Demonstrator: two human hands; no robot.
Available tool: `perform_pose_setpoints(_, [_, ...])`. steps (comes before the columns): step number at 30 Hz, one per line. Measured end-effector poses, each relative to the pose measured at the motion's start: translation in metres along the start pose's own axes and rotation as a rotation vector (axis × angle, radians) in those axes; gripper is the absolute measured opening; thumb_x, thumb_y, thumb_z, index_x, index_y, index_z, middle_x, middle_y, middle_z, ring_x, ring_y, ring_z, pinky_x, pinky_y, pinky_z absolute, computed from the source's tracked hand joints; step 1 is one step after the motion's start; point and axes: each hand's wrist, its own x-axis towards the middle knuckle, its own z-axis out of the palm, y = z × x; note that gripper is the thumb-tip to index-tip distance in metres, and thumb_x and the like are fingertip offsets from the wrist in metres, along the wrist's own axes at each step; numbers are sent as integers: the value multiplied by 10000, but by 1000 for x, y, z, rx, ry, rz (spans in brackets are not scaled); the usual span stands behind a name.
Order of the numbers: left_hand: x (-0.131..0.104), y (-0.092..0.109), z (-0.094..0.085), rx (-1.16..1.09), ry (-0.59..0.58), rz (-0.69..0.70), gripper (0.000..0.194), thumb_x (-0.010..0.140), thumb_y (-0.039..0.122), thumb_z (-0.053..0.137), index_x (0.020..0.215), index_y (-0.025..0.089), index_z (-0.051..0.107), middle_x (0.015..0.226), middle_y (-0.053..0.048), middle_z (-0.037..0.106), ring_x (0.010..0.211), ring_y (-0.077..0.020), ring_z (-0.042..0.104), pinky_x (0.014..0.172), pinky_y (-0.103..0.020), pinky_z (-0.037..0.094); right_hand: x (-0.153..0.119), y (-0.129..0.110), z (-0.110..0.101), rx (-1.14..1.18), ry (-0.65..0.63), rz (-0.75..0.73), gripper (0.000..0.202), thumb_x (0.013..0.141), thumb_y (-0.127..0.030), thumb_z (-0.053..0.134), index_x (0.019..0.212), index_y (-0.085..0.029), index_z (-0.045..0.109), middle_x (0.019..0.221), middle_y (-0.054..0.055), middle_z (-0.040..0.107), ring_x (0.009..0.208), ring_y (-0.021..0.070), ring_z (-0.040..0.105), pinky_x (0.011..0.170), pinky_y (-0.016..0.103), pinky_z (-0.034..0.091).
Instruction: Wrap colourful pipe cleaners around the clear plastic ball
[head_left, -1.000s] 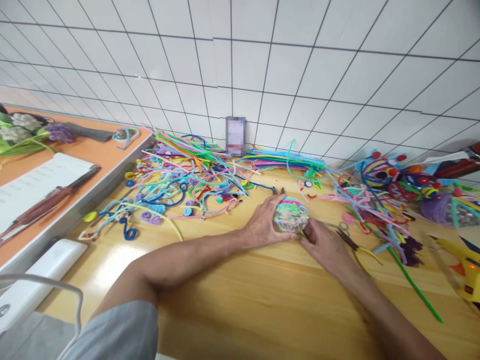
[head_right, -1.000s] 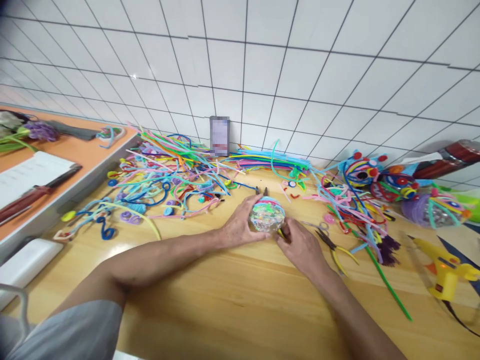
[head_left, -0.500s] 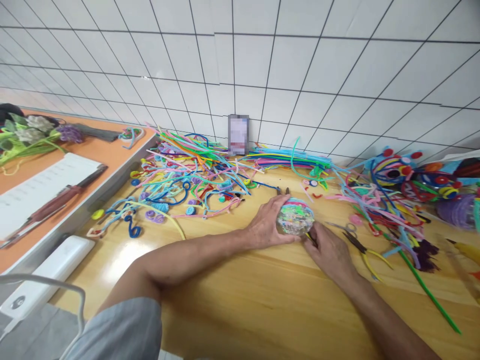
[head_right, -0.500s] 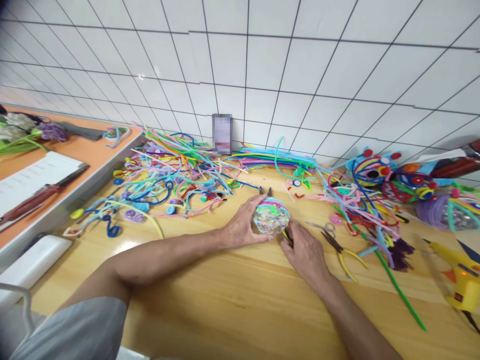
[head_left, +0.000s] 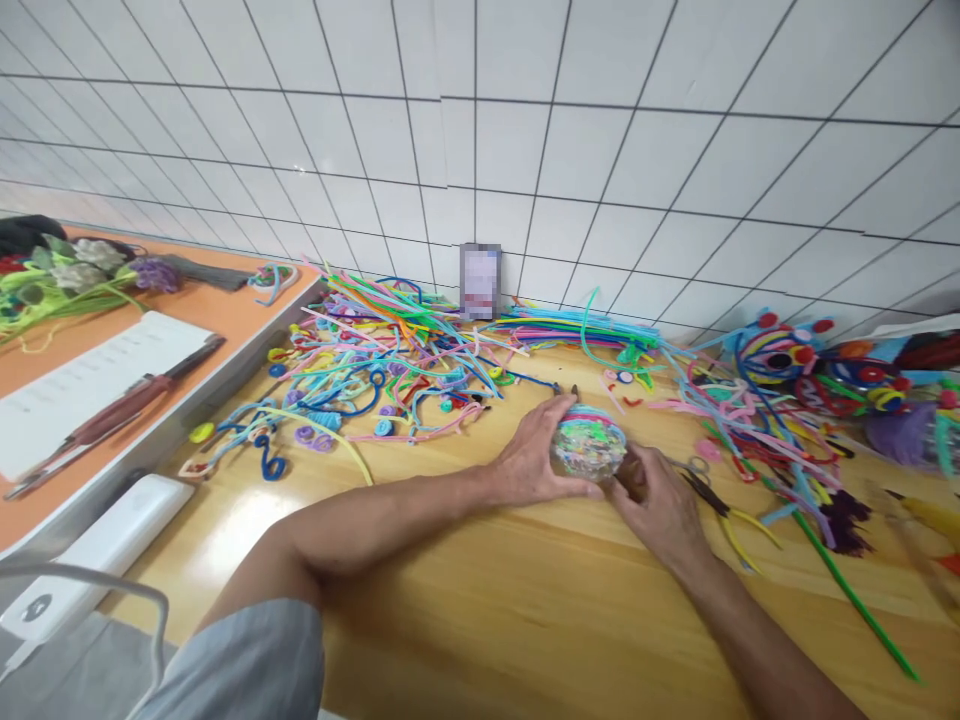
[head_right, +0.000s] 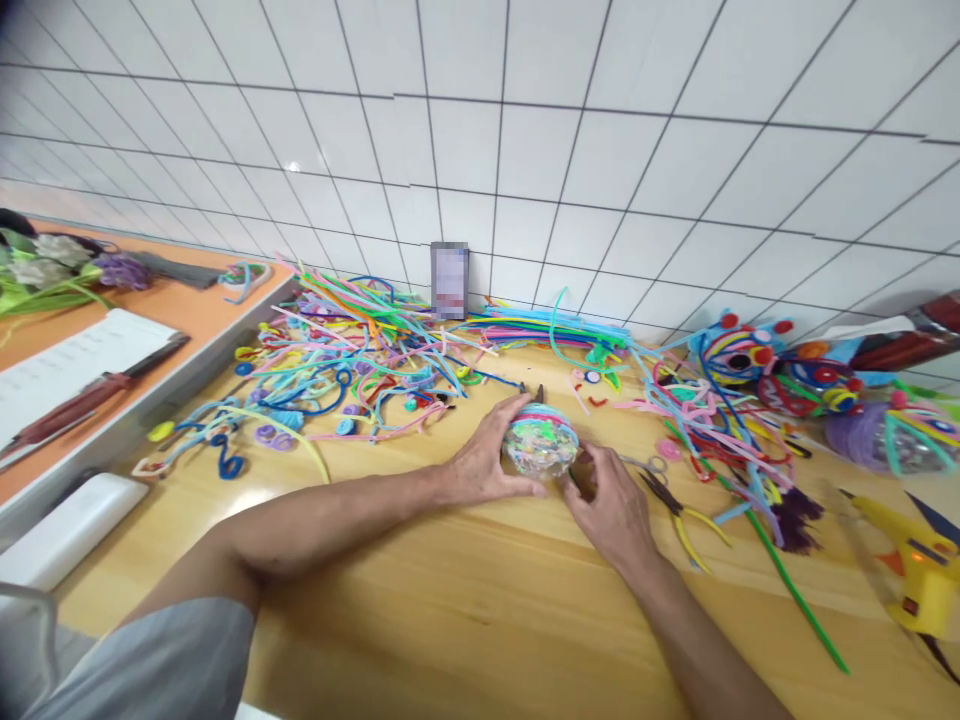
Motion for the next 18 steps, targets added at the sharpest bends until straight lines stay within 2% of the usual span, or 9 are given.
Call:
perform_pose_setpoints(5, [-5, 1, -5, -38, 65, 13, 1045, 892, 680, 766, 1678, 197, 275, 1692, -247, 401, 1620, -409, 362, 1335, -644, 296, 1, -7, -3, 99, 7, 11, 414, 907, -371, 639, 1286, -205, 616, 1013, 86, 726, 769, 238, 650, 756, 388, 562])
perform_pose_setpoints(8, [-5, 2, -12, -26, 143, 19, 931, 979, 698, 623, 1674, 185, 275, 1701, -243, 374, 1628, -394, 336, 1341, -635, 263, 3, -11, -10, 191, 78, 46, 418, 911, -373, 641, 1290, -198, 615, 1038, 79, 738, 783, 228, 652, 785, 396, 568])
perform_pose_setpoints(11, [0, 10, -23, 34, 245, 43, 859, 1020, 712, 519, 1668, 198, 286, 1710, -228, 356, 1640, -378, 311, 1340, -620, 258, 10, -15, -29, 227, 183, 79, 332, 962, -366, 578, 1246, -200, 623, 1050, 81, 740, 807, 224, 666, 770, 381, 568])
perform_pose_setpoints(13, [3, 23, -32, 87, 288, 114, 802, 1046, 671, 492, 1674, 220, 280, 1708, -220, 358, 1638, -373, 318, 1325, -625, 283, 13, -23, -46, 219, 229, 78, 254, 1025, -344, 493, 1180, -216, 649, 1042, 80, 743, 869, 230, 689, 794, 372, 571])
perform_pose_setpoints(15, [2, 44, -37, 135, 266, 243, 776, 1046, 612, 534, 1684, 258, 269, 1699, -213, 375, 1624, -383, 344, 1300, -639, 318, 9, -38, -60, 222, 201, 29, 240, 1060, -314, 458, 1092, -237, 682, 993, 67, 751, 912, 230, 708, 828, 365, 572])
perform_pose_setpoints(16, [0, 58, -36, 150, 216, 328, 782, 1031, 591, 573, 1682, 275, 277, 1687, -212, 396, 1608, -392, 371, 1286, -640, 341, 3, -46, -63, 227, 144, -27, 234, 1062, -298, 469, 1070, -243, 696, 972, 62, 757, 914, 229, 715, 837, 363, 574])
perform_pose_setpoints(18, [-7, 86, -29, 157, 19, 480, 774, 997, 593, 631, 1649, 281, 353, 1619, -213, 491, 1540, -394, 471, 1257, -612, 400, -15, -66, -60, 237, -9, -189, 223, 1039, -267, 506, 1106, -250, 718, 996, 68, 777, 929, 239, 730, 845, 377, 588])
